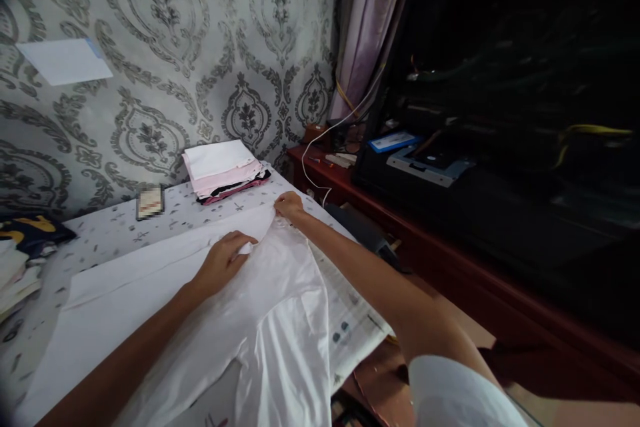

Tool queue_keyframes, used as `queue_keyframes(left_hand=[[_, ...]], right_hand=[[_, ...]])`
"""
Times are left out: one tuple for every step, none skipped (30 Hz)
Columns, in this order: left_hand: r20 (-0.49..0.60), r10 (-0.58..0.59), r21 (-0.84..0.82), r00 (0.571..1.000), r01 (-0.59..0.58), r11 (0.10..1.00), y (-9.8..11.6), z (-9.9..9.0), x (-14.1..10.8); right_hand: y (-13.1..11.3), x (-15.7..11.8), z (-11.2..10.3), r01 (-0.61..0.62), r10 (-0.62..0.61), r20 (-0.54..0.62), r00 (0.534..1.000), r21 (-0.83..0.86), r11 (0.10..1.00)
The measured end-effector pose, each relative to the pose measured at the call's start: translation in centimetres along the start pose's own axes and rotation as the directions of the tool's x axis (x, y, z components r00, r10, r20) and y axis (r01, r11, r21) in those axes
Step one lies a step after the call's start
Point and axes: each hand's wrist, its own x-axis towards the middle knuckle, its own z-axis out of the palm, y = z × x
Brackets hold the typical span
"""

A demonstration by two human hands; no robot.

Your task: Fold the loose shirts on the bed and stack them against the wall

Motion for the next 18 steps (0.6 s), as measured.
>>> queue_keyframes(left_hand=[[0.016, 0.011, 0.016, 1.0, -0.011, 1.0, 0.0, 0.2, -0.1], [0.033, 0.024, 0.035, 0.999, -0.025, 0.999, 0.0, 0.3, -0.3], [0.051, 0.039, 0.055, 0.998, -0.041, 0.998, 0.1, 0.4, -0.4], [0.067, 0.053, 0.074, 0.996, -0.058, 0.996, 0.1, 0.5, -0.5], [0.081, 0.066, 0.09, 0.995, -0.073, 0.993, 0.1, 0.6, -0.5], [0.093, 0.075, 0.102, 0.993, -0.085, 0.991, 0.2, 0.6, -0.5], [0.102, 0.08, 0.112, 0.992, -0.092, 0.989, 0.2, 0.7, -0.6], [0.108, 0.081, 0.119, 0.991, -0.094, 0.989, 0.2, 0.7, -0.5], [0.111, 0.08, 0.123, 0.991, -0.094, 0.988, 0.2, 0.8, -0.5], [0.114, 0.083, 0.126, 0.99, -0.097, 0.987, 0.3, 0.8, -0.5], [0.119, 0.093, 0.126, 0.989, -0.108, 0.986, 0.4, 0.8, -0.6], [0.124, 0.11, 0.128, 0.986, -0.126, 0.984, 0.4, 0.7, -0.7], [0.131, 0.131, 0.132, 0.983, -0.148, 0.98, 0.5, 0.5, -0.9], [0.135, 0.153, 0.137, 0.979, -0.171, 0.976, 0.5, 0.0, -1.2], [0.136, 0.169, 0.143, 0.976, -0.189, 0.972, 0.5, -0.6, -1.6], [0.129, 0.174, 0.149, 0.976, -0.192, 0.97, 0.3, -1.4, -2.3], [0.113, 0.16, 0.157, 0.981, -0.176, 0.972, -0.1, -2.5, -3.0], [0.089, 0.125, 0.166, 0.988, -0.139, 0.976, -0.7, -3.6, -3.9]], right_hand=[[0.2, 0.2, 0.0, 0.008, -0.008, -0.008, 1.0, -0.025, 1.0], [0.3, 0.4, 0.1, 0.012, -0.013, -0.011, 1.0, -0.045, 0.999], [0.4, 0.5, 0.1, 0.014, -0.015, -0.009, 1.0, -0.063, 0.998], [0.4, 0.6, 0.1, 0.019, -0.02, -0.005, 1.0, -0.082, 0.996], [0.4, 0.7, 0.2, 0.024, -0.024, 0.002, 1.0, -0.1, 0.995], [0.4, 0.7, 0.2, 0.03, -0.029, 0.012, 1.0, -0.119, 0.992], [0.3, 0.7, 0.3, 0.037, -0.034, 0.023, 0.999, -0.139, 0.99], [0.2, 0.7, 0.3, 0.046, -0.042, 0.033, 0.999, -0.161, 0.986], [0.1, 0.7, 0.4, 0.057, -0.051, 0.037, 0.998, -0.185, 0.981], [-0.1, 0.7, 0.4, 0.067, -0.061, 0.033, 0.998, -0.21, 0.975], [-0.2, 0.6, 0.5, 0.076, -0.073, 0.022, 0.997, -0.235, 0.969], [-0.4, 0.4, 0.5, 0.083, -0.085, 0.003, 0.996, -0.258, 0.963], [-0.5, 0.1, 0.5, 0.086, -0.095, -0.02, 0.995, -0.277, 0.957], [-0.6, -0.4, 0.4, 0.094, -0.111, -0.042, 0.993, -0.294, 0.951], [-0.6, -1.1, 0.3, 0.118, -0.143, -0.058, 0.988, -0.308, 0.944], [-0.6, -2.1, 0.1, 0.168, -0.196, -0.057, 0.979, -0.319, 0.933], [-0.6, -3.3, -0.1, 0.25, -0.275, -0.031, 0.961, -0.323, 0.913], [-0.5, -4.7, -0.3, 0.364, -0.377, 0.022, 0.926, -0.313, 0.877]])
